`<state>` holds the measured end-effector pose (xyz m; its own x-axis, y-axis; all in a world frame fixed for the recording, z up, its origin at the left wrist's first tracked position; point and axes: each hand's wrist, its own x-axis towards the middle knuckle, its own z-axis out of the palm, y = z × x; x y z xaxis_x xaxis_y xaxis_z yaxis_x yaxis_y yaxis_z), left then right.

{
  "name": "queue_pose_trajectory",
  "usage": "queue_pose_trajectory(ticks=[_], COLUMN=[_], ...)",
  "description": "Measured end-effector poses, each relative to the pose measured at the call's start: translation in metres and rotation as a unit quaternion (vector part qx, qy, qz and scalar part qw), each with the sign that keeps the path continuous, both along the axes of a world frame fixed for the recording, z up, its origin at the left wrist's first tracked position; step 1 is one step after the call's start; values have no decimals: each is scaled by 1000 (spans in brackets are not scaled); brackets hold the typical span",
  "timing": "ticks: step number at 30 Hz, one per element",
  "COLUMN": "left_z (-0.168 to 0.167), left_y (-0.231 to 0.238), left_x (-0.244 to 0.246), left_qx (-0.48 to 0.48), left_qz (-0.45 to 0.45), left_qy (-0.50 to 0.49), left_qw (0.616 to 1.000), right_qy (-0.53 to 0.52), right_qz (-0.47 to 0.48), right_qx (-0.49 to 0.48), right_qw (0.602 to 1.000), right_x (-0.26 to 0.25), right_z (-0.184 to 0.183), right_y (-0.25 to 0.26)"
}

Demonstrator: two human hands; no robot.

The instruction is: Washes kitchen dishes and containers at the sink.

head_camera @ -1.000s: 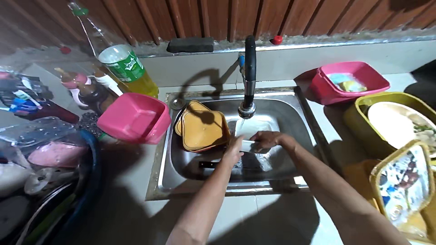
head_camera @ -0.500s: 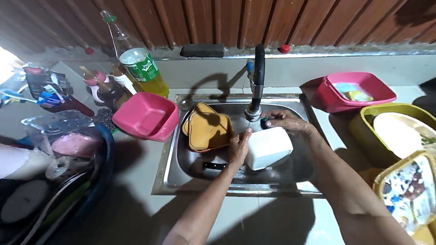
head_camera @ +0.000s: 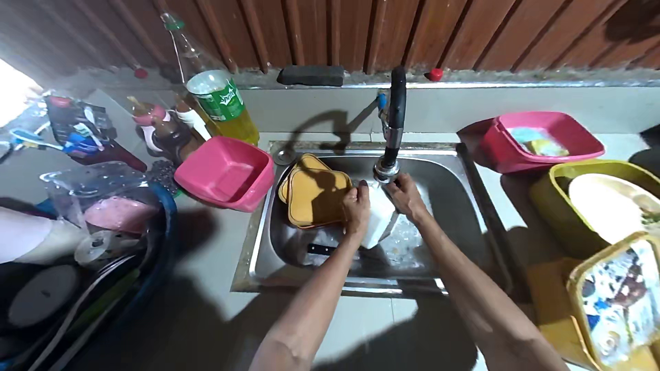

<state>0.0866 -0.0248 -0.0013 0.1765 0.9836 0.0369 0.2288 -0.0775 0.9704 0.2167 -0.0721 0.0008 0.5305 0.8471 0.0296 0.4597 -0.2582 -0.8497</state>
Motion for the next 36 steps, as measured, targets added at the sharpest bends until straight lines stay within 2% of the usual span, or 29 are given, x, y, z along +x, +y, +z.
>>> queue_pose_trajectory(ticks=[2, 4, 6, 8, 10, 13, 15, 17, 19, 23, 25, 26, 28, 29, 31, 34, 36], left_z=[2, -2, -2, -7, -6, -4, 2, 0, -1, 4, 7, 12, 18, 18, 15, 15, 17], left_y=[3, 4, 1, -2, 1, 6, 7, 8, 11, 20, 20, 18, 20, 21, 29, 36, 35], left_x=[-2, -3, -4, -3, -1, -2, -9, -13, -12, -22, -28, -31, -31, -29, -25, -26, -25], left_qx=[-19, -33, -38, -9, 1, -16, -25, -16, 1, -13, -47, -97, -191, -224, -253, -231, -218], left_qz=[3, 0, -7, 0, 1, -20, -49, -45, -27, -42, -36, -30, 27, 67, 150, 198, 191], left_qy=[7, -3, -3, 6, 20, 4, -2, -19, -36, 4, 1, -14, -110, -159, -212, -211, -197], left_qw=[1000, 999, 999, 1000, 1000, 1000, 998, 999, 999, 999, 998, 995, 975, 959, 932, 929, 937], right_qy=[-30, -46, -13, 18, 5, -44, -19, 33, 35, -61, -8, 43, 121, 128, 73, -2, 1], right_qz=[6, 46, 38, -21, -40, 21, 37, -15, -61, 27, 22, -4, -74, -110, -154, -107, -38], right_qx=[1, 42, 34, -23, -47, 32, 50, 9, -15, 73, 41, 10, 7, 16, 29, 67, 97], right_qw=[1000, 997, 999, 999, 998, 998, 998, 999, 997, 995, 999, 999, 990, 985, 985, 992, 995], right_x=[-28, -56, -46, -20, -20, -56, -47, -21, -19, -60, -44, -29, -10, -10, -29, -71, -94], right_z=[8, 13, 11, 3, 5, 14, 12, 3, 0, 8, 6, 3, -1, -3, -5, -16, -14], right_y=[-5, -16, -14, -7, -4, -16, -15, -9, -1, -5, 1, 7, 19, 23, 24, 16, 6])
